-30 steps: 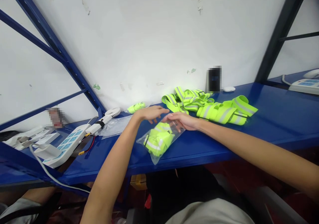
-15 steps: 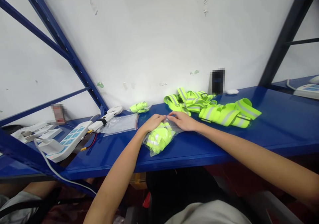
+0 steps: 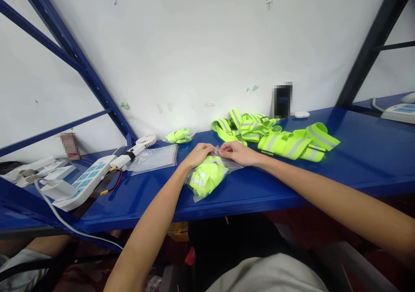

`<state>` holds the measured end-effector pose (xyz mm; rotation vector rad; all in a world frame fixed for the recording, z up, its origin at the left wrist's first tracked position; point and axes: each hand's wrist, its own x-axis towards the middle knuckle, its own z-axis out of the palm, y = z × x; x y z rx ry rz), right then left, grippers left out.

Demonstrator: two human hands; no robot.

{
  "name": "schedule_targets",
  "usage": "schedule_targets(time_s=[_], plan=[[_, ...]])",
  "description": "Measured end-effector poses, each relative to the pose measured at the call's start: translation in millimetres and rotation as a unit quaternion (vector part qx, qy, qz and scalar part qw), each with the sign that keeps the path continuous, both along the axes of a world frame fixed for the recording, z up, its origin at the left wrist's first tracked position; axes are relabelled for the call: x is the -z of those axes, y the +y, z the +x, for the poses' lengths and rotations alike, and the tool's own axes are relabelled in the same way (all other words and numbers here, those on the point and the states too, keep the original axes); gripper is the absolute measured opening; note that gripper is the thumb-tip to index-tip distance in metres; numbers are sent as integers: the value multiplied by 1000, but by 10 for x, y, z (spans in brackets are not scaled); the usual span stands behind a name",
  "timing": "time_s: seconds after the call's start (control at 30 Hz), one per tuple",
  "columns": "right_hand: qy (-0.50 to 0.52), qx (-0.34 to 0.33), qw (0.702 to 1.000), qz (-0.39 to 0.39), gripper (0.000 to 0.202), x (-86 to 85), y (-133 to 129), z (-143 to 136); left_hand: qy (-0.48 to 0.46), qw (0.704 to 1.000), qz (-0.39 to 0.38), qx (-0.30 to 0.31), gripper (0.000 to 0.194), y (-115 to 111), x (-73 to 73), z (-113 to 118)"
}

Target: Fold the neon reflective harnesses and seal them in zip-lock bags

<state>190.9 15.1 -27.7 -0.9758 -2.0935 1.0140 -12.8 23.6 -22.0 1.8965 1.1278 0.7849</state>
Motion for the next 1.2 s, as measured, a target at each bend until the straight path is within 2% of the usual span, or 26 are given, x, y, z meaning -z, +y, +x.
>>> schedule_targets(time_s=[0.2, 0.33, 0.4, 0.53, 0.93, 1.07, 1.2], plan=[[27, 13, 999, -32, 24, -3, 9, 28, -53, 998, -39, -13, 26, 8, 7, 15], [18, -31, 999, -39, 26, -53, -8, 75, -71, 996, -61, -9, 29, 7, 13, -2], [17, -44, 998, -50, 24, -91, -28, 82, -73, 994, -75, -4, 31, 21, 31, -23], [25, -24, 996, -78, 24, -138, -70, 67, -79, 993, -81, 27, 31, 42, 71, -43], [0, 0, 1000, -11, 26, -45, 5, 54, -85, 995, -31, 48, 21, -28, 47, 67], [4, -1, 1000, -3, 26, -16, 19, 51, -81, 995, -40, 30, 26, -57, 41, 86], [-10, 5, 1000, 14, 27, -2, 24, 49, -75, 993, -67, 56, 32, -58, 46, 82]])
